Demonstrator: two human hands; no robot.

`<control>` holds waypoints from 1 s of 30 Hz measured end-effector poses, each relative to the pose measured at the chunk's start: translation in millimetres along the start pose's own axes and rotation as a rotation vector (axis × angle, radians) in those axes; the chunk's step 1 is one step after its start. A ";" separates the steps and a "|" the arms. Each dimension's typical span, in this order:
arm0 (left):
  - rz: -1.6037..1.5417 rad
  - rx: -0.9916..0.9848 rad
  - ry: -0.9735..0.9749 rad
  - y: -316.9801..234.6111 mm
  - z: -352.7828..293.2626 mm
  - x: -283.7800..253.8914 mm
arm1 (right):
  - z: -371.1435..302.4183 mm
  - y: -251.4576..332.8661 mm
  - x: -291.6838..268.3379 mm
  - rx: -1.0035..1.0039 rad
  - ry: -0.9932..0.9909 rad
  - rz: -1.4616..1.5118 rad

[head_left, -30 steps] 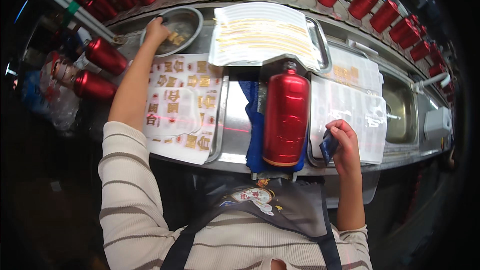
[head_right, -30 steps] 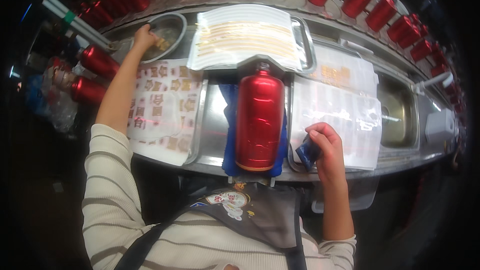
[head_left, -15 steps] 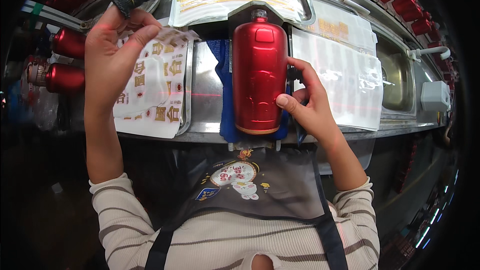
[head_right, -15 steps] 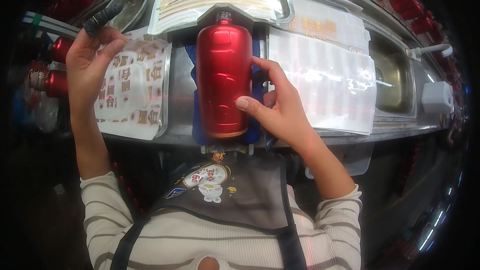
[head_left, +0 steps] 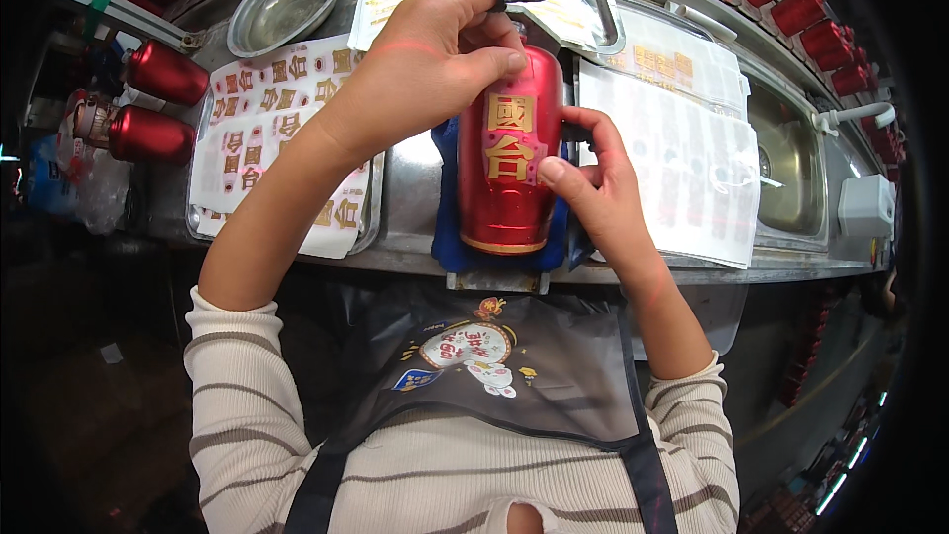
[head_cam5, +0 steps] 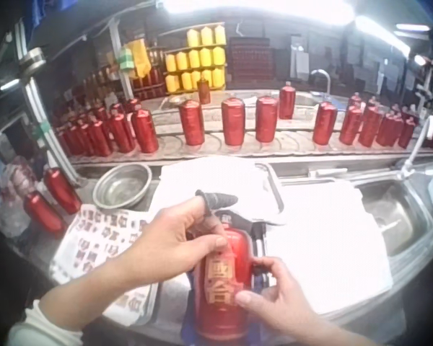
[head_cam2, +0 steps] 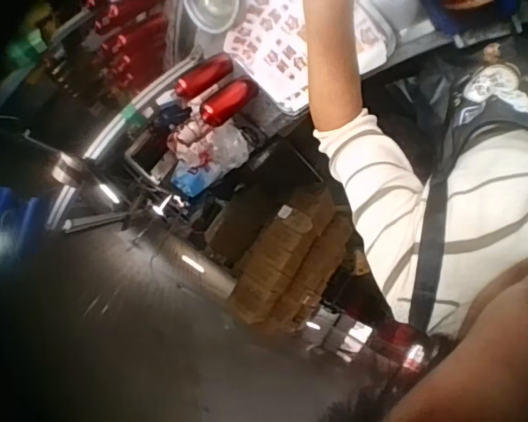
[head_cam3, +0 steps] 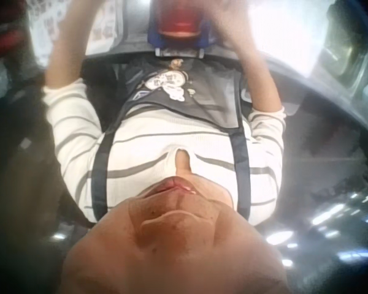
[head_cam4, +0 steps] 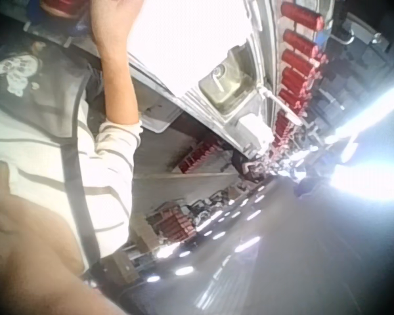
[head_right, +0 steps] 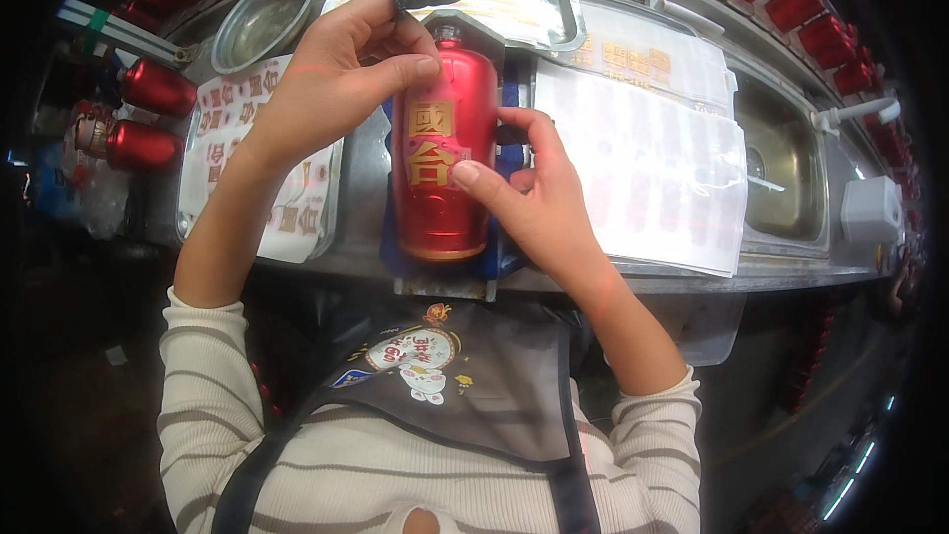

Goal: The person applies gold stickers to red cylindrical bottles using a blue squeegee tool. They peel stickers from sheets, position them on the bottle, and press them down to adhere. The person handles multiple bottles one at a time, rotating each bottle to apply labels on different sides.

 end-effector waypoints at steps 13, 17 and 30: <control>0.038 -0.049 -0.055 2.7 3.5 3.5 | -2.4 5.6 1.1 0.039 0.028 -0.003; -0.018 -0.050 -0.078 7.0 3.2 3.2 | -1.7 4.9 0.5 0.036 0.040 0.023; -0.018 -0.049 -0.075 9.3 4.3 4.6 | -2.5 11.1 3.4 0.052 0.022 -0.028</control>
Point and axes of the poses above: each hand's wrist, its own z-axis towards the middle knuckle, its own x-axis out of the palm, y = z × x, the point moved 3 cm from there along z, towards the middle knuckle, and after that the axes turned 10 degrees about x, right-handed, at the moved point
